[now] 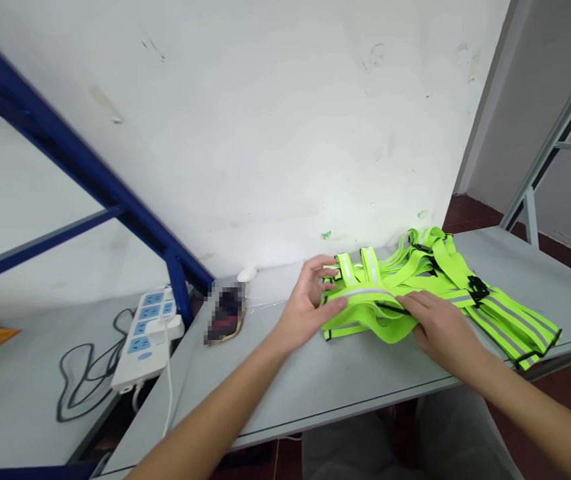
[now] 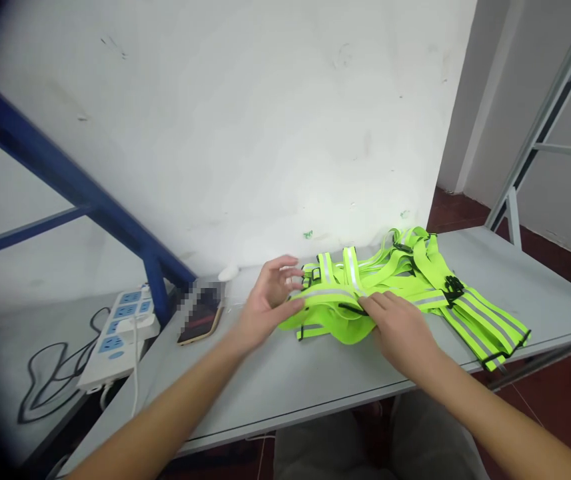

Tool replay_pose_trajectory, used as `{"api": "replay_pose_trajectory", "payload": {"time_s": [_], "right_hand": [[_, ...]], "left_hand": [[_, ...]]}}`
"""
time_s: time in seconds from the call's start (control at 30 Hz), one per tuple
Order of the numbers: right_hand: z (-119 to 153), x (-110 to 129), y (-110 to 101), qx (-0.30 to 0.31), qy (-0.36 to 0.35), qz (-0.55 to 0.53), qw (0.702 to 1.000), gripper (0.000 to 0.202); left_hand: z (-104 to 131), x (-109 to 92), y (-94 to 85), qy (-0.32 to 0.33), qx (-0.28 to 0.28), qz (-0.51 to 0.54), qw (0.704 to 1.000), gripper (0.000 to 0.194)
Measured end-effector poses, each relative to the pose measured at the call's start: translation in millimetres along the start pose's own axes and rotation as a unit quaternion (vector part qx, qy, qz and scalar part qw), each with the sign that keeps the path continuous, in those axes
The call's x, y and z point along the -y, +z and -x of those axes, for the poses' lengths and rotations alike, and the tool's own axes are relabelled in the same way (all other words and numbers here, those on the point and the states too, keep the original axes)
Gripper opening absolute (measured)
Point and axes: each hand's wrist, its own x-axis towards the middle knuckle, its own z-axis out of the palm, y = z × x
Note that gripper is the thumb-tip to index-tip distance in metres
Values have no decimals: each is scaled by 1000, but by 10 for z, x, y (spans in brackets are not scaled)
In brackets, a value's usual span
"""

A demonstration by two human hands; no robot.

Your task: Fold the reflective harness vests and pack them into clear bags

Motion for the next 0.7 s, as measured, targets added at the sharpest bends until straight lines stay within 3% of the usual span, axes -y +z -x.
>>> {"api": "replay_pose_trajectory", "payload": {"time_s": [0.03,0.07,0.1,0.17,0.2,0.27,0.3,0.4,0.57,0.7], "right_hand": [[-24,-24,-61,-11,2,4,1000,50],[-44,-37,-114,-19,3,7,1000,51],[-62,-41,-156,-25,3,8,1000,52],[-88,-31,-206,-32,-5,7,999,52],[-95,-22,-217,-34,-12,7,999,53],[-99,-8,-220,-42,-29,5,999,55],[-94,-3,-217,-49,-36,6,998,56],[-54,-5,-223,-64,-56,23,996,55],[102,-23,-288,-43,-124,35,991,54],[238,14,-274,-3,-163,36,986,49]], "left_hand": [[38,156,58,-81,-65,103,989,41],[89,306,133,-181,-84,195,960,31],[149,441,218,-283,-62,276,917,31],[269,635,402,-416,55,371,828,46],[316,690,494,-453,127,393,790,57],[357,723,662,-470,232,432,734,76],[345,711,734,-457,258,457,718,83],[197,627,870,-390,237,537,709,84],[-208,518,817,-366,141,529,752,77],[-509,555,735,-396,0,462,794,28]]}}
